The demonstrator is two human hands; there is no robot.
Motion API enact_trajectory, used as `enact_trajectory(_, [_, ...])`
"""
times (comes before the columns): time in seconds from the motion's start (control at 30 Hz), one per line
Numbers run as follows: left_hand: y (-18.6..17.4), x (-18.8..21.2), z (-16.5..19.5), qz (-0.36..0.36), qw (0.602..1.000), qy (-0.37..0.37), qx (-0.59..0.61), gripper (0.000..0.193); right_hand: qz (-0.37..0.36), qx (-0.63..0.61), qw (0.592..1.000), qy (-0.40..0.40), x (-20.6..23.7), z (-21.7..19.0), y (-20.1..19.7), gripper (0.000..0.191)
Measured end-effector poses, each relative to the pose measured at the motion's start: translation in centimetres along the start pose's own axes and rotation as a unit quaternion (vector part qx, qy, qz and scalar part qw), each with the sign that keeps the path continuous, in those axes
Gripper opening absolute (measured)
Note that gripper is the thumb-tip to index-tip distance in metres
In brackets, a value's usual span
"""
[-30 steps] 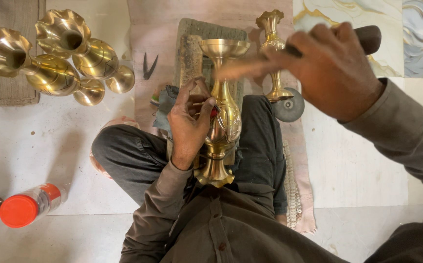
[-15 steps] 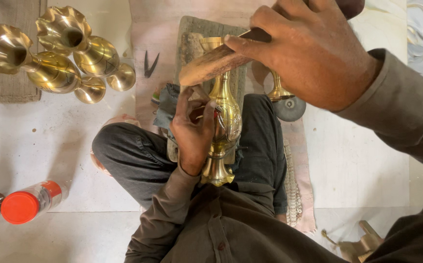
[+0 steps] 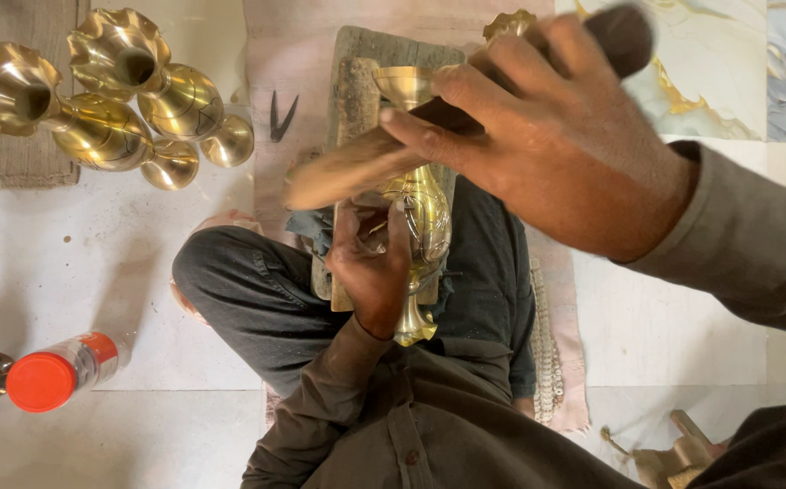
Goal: The person sits cross-legged on the floor with a brass vase held against a wooden board on their lap. They hold a small chisel against the vase surface and strike it with a wooden mallet, working repeatedly around the vase body to cut a decorative pattern into the brass.
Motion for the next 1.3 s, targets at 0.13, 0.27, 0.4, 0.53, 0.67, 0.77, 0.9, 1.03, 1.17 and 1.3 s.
enact_trajectory(0.13, [0.1,0.2,-0.1,0.002,0.999,0.006,-0.045,0.019,0.015,0.029,0.999,-0.016,0.0,-0.4,-0.6,0.038])
enact_trajectory(0.27, [0.1,0.3,0.0,0.0,0.996,0.025,-0.082,0.018,0.014,0.002,1.0,0.002,-0.1,-0.6,-1.1,0.044])
enact_trajectory(0.4, [0.1,0.1,0.2,0.005,0.997,0.039,-0.067,0.024,0.009,0.093,0.996,-0.007,0.1,-0.9,-1.1,0.04])
enact_trajectory(0.53, [0.1,-0.4,0.6,-0.017,0.995,0.029,-0.099,0.018,-0.001,0.109,0.994,0.007,0.9,-0.5,-0.4,0.04])
enact_trajectory(0.67, [-0.3,-1.2,1.0,-0.051,0.994,0.02,-0.09,0.016,0.004,0.005,0.999,0.04,2.1,-0.3,0.8,0.036])
enact_trajectory(0.77, [-0.4,-2.0,1.1,-0.089,0.991,0.003,-0.099,0.017,-0.005,0.022,0.998,0.057,3.0,0.1,1.7,0.034])
enact_trajectory(0.9, [-0.7,-2.8,1.4,-0.118,0.989,0.009,-0.084,0.04,-0.006,-0.086,0.992,0.096,3.7,1.3,3.0,0.04])
enact_trajectory(1.03, [-0.8,-3.5,1.8,-0.161,0.981,0.007,-0.103,0.043,0.004,-0.147,0.982,0.114,5.0,1.9,3.8,0.044])
enact_trajectory(1.17, [-1.0,-4.4,2.1,-0.209,0.973,-0.011,-0.099,0.049,0.011,-0.252,0.959,0.13,6.4,2.0,4.9,0.048])
enact_trajectory(1.3, [-0.9,-5.6,2.2,-0.245,0.962,0.001,-0.118,0.047,-0.045,-0.223,0.964,0.135,7.3,1.9,6.7,0.049])
Point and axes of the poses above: each hand's wrist, its own x-axis away from the middle knuckle, its own y-axis out of the palm, z = x × y, the point moved 3 cm from there along -x, towards the middle knuckle, and after that the axes turned 12 degrees about -z, right-handed, at the moved point
